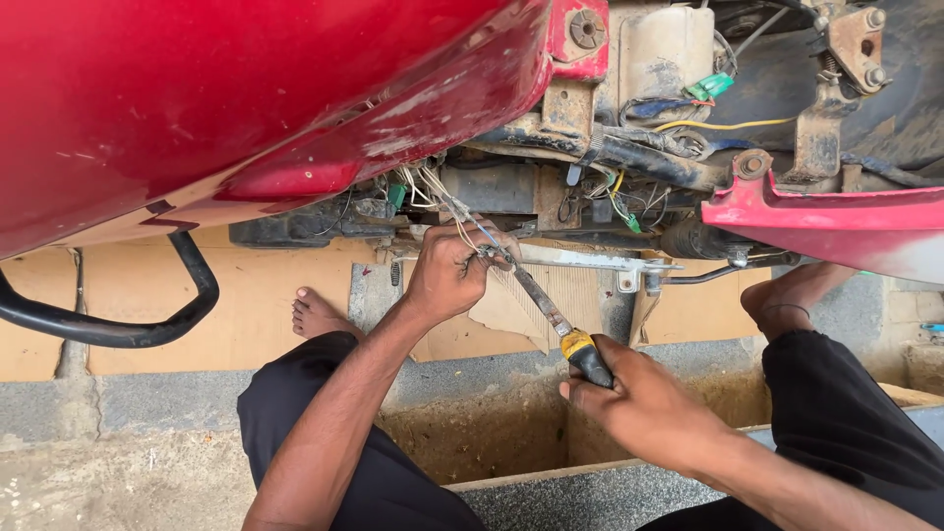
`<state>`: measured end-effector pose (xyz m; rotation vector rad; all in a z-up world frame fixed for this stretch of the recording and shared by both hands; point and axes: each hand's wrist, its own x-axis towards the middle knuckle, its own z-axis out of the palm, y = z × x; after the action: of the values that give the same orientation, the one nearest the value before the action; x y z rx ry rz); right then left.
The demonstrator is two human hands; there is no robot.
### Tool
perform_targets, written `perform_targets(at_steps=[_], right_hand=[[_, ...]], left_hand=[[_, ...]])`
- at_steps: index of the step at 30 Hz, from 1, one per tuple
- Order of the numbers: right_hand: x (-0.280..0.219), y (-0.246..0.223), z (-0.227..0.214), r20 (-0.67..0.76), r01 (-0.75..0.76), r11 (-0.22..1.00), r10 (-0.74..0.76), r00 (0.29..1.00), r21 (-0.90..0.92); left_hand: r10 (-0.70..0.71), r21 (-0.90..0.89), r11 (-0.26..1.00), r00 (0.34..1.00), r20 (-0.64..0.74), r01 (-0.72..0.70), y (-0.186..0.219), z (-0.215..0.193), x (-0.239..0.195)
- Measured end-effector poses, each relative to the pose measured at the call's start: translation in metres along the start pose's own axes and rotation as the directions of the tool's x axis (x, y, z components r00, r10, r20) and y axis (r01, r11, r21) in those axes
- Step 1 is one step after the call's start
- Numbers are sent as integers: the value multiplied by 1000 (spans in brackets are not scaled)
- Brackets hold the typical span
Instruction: The person sits on the ground and uses pliers to strip the insulation from wires on a red motorcycle. They repeatedly grip and pull the wire ends to expose the metal strands.
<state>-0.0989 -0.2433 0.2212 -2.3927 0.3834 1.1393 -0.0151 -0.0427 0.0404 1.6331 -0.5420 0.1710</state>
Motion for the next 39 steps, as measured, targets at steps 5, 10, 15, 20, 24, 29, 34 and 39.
perform_targets(at_steps=[5,10,15,20,24,29,34,39], right_hand=[[0,3,2,-49,25,987,-33,998,-161],[-4,0,0,10,-68,962,73,997,-264],[10,49,7,40,119,992,-120,992,28],[28,91,13,225,31,909,-136,965,415],[26,99,4,502,-210,728,-207,840,653],[15,241,6,367,353,899,-430,825,258],[32,278,29,355,-106,864,-87,931,491],[8,162,5,188,-49,817,-73,979,575]], left_hand=[[-18,-75,997,1000,10,18,14,-2,2],[-45,-132,990,998,35,49,18,-4,-3],[-50,-238,969,995,87,70,20,-4,-10],[-48,-181,982,998,51,57,29,-4,-15],[19,-9,1000,1000,-14,-19,32,-4,-16],[-28,248,967,994,-106,53,-11,-11,-24],[-175,199,961,979,-106,193,1,17,-15],[-242,27,968,957,-161,249,7,31,-20]])
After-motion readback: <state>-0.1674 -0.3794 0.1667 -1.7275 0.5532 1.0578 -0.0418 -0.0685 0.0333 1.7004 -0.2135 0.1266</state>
